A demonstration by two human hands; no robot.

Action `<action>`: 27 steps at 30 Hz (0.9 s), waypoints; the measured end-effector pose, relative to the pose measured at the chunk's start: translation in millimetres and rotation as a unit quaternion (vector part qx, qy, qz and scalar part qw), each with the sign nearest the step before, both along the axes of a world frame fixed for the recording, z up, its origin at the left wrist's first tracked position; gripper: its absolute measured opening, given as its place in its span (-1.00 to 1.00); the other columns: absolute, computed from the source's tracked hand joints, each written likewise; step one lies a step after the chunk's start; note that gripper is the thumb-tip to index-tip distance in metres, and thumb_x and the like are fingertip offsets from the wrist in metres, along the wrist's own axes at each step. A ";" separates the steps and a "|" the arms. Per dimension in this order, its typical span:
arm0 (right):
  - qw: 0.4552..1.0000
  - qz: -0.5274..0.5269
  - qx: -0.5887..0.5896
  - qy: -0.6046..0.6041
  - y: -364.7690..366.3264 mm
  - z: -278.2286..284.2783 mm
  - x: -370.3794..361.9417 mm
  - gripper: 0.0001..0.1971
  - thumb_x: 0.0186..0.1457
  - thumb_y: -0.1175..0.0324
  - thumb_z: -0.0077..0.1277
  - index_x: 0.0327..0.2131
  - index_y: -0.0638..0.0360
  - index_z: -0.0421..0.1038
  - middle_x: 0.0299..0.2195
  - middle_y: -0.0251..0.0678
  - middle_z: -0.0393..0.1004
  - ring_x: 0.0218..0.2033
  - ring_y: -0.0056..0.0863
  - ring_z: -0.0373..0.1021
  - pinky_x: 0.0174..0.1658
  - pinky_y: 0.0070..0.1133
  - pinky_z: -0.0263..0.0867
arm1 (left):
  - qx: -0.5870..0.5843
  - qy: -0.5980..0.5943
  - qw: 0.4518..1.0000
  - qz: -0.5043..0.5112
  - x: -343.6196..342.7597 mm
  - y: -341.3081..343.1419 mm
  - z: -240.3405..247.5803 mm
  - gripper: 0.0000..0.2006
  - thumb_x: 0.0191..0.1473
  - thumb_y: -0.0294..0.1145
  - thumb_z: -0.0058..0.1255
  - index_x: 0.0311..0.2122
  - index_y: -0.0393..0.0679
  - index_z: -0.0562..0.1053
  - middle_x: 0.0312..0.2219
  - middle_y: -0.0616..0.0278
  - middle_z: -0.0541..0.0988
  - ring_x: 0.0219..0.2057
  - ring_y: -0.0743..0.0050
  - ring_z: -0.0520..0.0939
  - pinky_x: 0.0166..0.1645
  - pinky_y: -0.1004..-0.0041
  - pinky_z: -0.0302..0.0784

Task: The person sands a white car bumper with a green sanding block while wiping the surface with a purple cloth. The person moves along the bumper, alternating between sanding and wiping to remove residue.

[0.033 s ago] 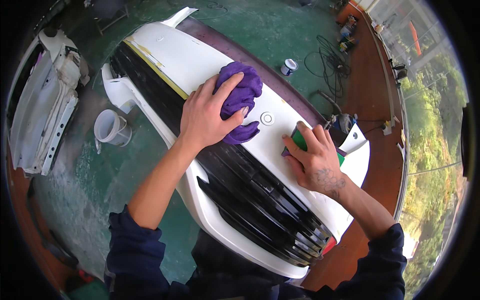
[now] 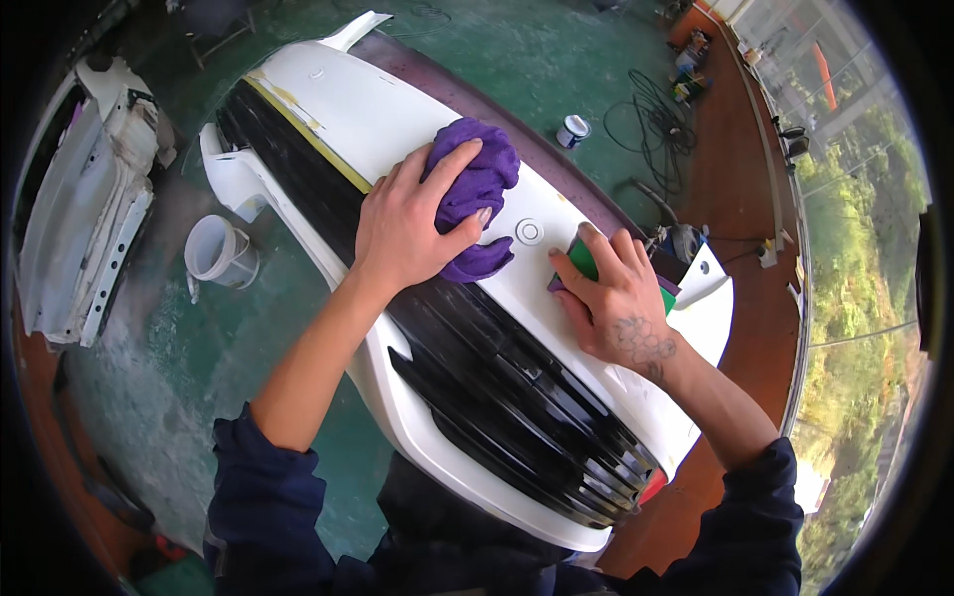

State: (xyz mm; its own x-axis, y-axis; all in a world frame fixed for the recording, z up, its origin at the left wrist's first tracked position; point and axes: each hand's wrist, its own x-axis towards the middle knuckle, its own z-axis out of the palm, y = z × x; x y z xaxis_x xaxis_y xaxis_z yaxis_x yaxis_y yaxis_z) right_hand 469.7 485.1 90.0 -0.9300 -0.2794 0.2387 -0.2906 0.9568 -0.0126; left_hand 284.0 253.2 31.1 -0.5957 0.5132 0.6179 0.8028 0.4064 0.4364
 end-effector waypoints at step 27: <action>0.993 0.084 -0.081 -0.026 -3.0 2.7 15.9 -0.59 0.14 0.33 0.33 0.07 0.15 0.64 -0.01 -0.12 0.39 -0.11 -0.19 0.32 -0.02 -0.31 0.31 | 0.010 -0.066 0.998 0.007 2.0 -9.2 1.4 -0.30 0.09 -0.05 0.30 0.36 0.12 0.47 0.21 -0.13 0.51 0.16 -0.28 0.60 0.24 -0.05 0.55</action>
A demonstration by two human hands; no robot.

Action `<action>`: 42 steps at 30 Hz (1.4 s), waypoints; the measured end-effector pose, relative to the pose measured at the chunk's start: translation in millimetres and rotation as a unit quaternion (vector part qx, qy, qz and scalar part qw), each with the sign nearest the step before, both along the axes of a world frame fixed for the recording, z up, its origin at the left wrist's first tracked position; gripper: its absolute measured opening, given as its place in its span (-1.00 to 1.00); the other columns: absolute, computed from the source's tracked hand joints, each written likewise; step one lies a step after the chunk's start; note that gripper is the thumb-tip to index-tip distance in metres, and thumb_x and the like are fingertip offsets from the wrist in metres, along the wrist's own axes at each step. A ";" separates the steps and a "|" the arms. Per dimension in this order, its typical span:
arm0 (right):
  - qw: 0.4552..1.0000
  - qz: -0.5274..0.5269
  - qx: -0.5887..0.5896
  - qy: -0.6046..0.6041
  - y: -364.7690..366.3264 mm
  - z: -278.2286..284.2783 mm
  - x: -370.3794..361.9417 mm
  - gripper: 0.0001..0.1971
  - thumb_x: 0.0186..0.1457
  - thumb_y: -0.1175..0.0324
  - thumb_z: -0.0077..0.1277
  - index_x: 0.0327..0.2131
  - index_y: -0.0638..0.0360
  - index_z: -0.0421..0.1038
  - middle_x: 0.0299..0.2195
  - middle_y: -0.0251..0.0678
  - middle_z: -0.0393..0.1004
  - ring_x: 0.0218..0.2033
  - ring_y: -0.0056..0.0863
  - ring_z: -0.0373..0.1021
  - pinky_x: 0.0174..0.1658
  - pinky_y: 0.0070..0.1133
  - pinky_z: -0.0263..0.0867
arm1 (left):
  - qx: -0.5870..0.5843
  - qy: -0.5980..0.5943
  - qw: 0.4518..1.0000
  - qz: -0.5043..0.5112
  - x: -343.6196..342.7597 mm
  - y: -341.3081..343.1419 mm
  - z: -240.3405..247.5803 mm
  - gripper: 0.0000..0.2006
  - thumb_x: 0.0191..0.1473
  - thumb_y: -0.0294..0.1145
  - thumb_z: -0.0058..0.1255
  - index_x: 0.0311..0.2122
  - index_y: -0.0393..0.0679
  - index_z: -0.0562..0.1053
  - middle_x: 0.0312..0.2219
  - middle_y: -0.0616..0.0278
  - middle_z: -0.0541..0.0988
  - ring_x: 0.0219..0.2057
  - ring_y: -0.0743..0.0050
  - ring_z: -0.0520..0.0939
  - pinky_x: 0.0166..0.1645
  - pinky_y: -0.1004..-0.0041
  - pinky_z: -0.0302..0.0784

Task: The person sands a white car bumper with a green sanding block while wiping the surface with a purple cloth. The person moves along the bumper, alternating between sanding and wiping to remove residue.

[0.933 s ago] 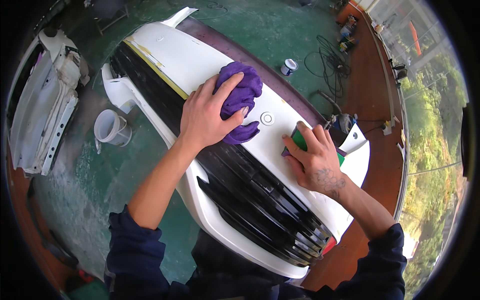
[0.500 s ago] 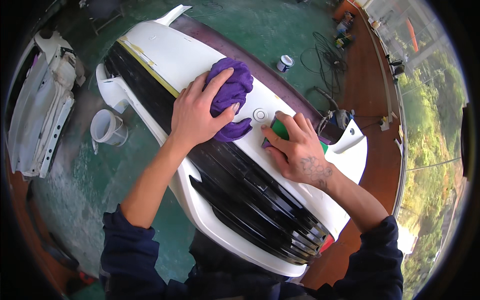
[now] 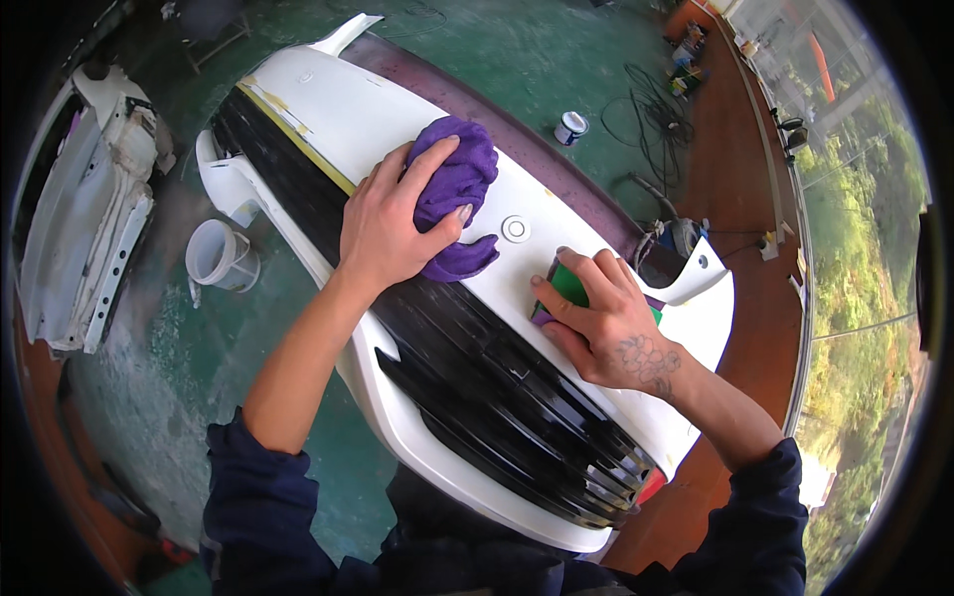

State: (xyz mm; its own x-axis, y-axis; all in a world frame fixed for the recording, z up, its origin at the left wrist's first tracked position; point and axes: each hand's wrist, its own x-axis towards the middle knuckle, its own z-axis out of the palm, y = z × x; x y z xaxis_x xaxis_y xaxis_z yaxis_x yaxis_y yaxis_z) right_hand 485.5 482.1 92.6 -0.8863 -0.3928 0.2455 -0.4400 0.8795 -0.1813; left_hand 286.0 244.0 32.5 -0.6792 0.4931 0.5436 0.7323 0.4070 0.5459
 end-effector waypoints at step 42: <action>0.923 -0.357 -0.091 -0.106 38.4 -26.3 -125.4 -0.57 0.36 -0.07 0.09 -0.02 0.05 0.69 -0.15 0.05 0.46 -0.14 0.06 0.59 -0.09 -0.16 0.57 | -0.169 0.143 0.960 -0.172 -59.9 27.0 24.1 -0.52 -0.01 -0.10 0.36 0.00 -0.11 0.60 0.18 0.00 0.50 0.20 -0.24 0.43 0.29 -0.11 0.30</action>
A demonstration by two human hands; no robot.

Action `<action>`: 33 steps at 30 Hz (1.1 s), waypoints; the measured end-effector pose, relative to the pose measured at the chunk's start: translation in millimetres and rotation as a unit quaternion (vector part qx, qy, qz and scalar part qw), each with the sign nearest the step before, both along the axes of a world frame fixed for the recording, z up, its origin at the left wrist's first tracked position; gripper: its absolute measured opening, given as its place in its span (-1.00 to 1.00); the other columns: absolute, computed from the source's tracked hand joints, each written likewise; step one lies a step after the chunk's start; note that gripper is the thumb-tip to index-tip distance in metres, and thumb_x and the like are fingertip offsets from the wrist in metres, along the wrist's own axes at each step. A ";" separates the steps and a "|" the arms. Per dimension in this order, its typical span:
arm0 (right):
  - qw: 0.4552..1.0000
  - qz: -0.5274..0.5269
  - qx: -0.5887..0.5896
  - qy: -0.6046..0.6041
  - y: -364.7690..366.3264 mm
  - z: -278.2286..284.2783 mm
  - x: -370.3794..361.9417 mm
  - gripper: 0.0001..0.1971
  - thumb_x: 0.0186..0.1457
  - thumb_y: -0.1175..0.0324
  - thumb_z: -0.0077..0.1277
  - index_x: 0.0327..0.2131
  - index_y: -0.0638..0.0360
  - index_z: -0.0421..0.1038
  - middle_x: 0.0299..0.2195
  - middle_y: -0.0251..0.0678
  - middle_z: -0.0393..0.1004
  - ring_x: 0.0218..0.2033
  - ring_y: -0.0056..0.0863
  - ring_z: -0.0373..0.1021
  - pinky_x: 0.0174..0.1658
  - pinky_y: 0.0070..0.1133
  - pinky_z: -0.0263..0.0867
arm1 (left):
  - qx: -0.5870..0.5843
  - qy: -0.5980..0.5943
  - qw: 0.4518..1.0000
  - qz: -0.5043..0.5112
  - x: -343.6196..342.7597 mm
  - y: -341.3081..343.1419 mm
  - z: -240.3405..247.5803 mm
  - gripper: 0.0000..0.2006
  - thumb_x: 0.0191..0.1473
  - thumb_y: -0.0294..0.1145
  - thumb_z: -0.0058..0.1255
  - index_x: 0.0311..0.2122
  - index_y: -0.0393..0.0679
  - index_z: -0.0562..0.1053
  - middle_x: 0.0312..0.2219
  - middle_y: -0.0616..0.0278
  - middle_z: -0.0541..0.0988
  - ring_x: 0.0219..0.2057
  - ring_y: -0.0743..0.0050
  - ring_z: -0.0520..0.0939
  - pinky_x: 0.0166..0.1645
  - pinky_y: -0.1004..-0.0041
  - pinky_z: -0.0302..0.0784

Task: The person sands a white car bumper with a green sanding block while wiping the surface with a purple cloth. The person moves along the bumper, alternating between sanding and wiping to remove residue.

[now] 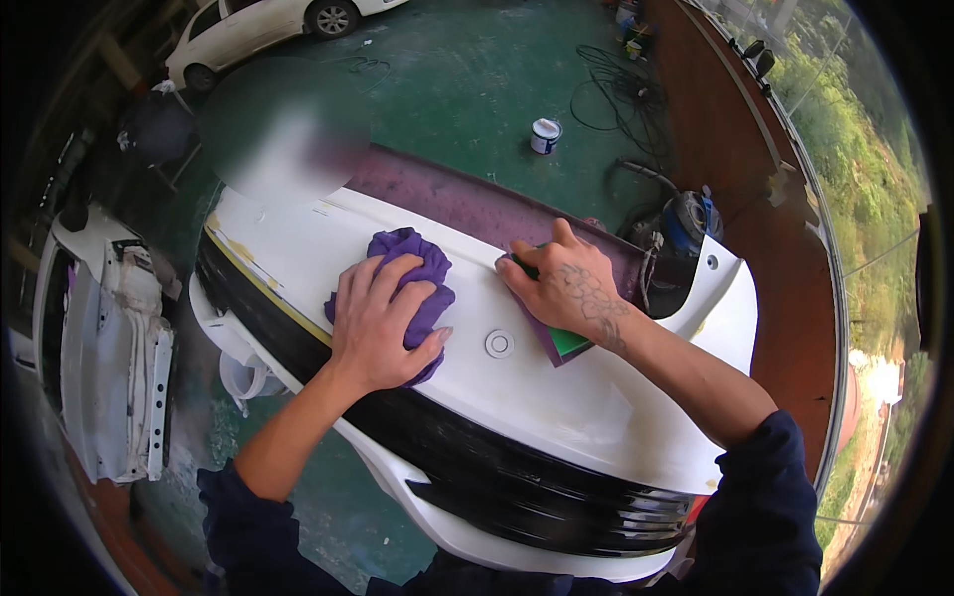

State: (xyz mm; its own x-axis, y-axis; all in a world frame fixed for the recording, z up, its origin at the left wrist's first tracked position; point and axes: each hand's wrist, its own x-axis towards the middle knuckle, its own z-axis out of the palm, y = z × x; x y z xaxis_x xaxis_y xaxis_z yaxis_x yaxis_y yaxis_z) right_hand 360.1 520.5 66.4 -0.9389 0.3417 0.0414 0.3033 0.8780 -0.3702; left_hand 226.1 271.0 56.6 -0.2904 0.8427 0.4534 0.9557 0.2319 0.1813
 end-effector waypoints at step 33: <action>0.970 -0.191 0.050 -0.143 0.3 9.6 -37.4 -0.58 0.31 -0.08 0.14 -0.02 -0.05 0.77 -0.27 -0.06 0.49 -0.30 -0.09 0.60 -0.22 -0.30 0.56 | 0.049 -0.017 0.998 -0.036 -4.3 -4.6 -11.5 -0.54 -0.07 -0.25 0.33 -0.01 -0.13 0.67 0.20 -0.03 0.53 0.14 -0.26 0.48 0.25 -0.17 0.34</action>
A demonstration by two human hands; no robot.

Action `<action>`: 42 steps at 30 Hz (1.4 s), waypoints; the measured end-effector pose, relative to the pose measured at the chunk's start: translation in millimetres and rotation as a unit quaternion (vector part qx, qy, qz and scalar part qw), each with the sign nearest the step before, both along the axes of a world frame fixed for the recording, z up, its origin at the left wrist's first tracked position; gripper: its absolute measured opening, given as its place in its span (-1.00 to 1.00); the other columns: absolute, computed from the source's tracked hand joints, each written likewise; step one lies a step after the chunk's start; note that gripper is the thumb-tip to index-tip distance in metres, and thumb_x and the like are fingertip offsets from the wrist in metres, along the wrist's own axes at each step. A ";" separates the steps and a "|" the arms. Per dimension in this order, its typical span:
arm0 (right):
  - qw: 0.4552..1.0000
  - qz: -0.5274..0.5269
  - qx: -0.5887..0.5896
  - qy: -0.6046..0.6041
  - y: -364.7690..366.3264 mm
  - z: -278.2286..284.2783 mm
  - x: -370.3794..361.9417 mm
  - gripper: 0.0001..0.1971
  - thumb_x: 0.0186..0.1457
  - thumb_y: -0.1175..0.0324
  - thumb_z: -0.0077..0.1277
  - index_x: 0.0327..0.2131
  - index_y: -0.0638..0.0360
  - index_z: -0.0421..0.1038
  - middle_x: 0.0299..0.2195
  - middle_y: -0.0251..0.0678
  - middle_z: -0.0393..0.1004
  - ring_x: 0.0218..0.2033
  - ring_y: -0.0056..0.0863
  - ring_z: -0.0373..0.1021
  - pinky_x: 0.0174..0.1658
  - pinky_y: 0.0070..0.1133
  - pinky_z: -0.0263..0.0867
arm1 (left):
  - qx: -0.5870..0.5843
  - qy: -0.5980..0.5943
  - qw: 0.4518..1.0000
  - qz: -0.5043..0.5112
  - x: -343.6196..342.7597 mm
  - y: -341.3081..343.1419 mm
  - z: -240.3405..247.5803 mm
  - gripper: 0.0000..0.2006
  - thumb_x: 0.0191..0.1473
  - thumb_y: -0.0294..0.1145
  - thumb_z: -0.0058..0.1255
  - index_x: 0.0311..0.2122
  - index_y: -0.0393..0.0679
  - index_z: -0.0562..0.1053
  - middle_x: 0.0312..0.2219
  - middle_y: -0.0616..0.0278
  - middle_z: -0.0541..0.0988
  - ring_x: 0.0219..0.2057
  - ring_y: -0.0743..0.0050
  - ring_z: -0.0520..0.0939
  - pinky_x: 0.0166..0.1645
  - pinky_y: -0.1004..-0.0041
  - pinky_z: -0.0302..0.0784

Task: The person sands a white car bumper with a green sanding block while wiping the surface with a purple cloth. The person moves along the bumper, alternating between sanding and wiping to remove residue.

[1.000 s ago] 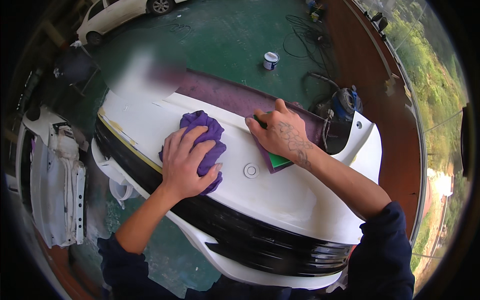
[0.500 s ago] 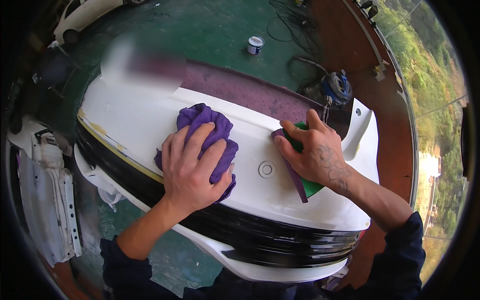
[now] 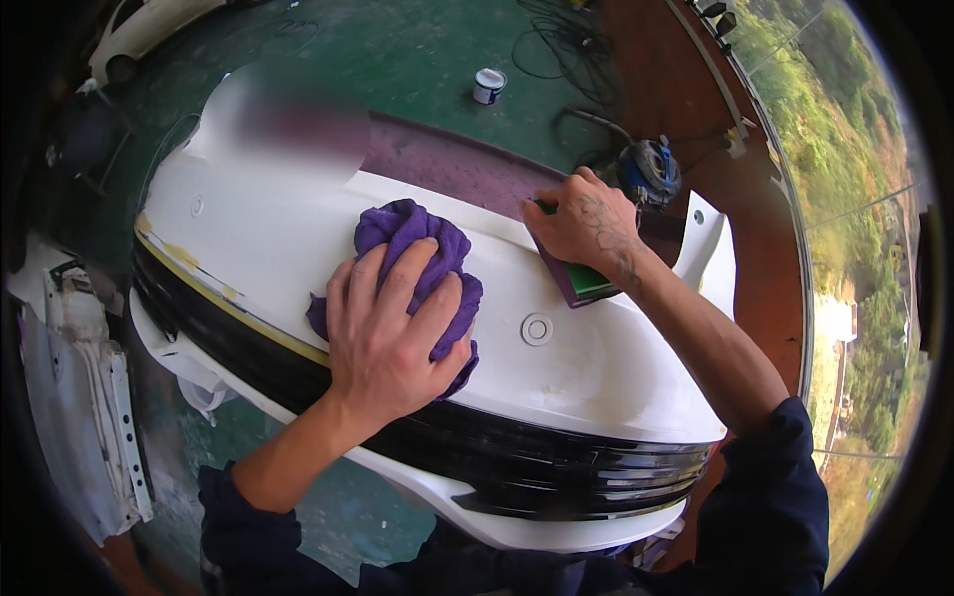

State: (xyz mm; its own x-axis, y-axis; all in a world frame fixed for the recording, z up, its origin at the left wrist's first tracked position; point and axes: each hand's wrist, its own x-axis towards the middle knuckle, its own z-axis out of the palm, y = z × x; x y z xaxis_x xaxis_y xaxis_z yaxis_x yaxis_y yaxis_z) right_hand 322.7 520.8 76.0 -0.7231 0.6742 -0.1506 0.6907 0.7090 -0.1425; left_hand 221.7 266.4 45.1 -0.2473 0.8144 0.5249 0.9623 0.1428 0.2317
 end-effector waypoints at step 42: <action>0.998 -0.009 0.033 0.057 4.8 -10.5 12.9 -0.57 0.30 -0.13 0.13 0.02 -0.15 0.76 -0.26 -0.03 0.52 -0.31 -0.06 0.64 -0.21 -0.23 0.58 | 0.020 0.091 0.993 -0.065 -3.5 56.3 7.7 -0.74 -0.25 -0.32 0.39 -0.57 -0.09 0.46 -0.43 0.24 0.48 -0.31 0.10 0.48 -0.05 -0.01 0.40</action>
State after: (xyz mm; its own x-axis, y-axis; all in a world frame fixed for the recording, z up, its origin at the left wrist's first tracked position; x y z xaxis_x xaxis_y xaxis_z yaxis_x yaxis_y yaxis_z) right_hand 335.6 525.6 65.5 -0.7205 0.6930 -0.0225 0.6854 0.7069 -0.1747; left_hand 218.2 322.7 52.8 -0.0390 0.8110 0.5838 0.9985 0.0088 0.0544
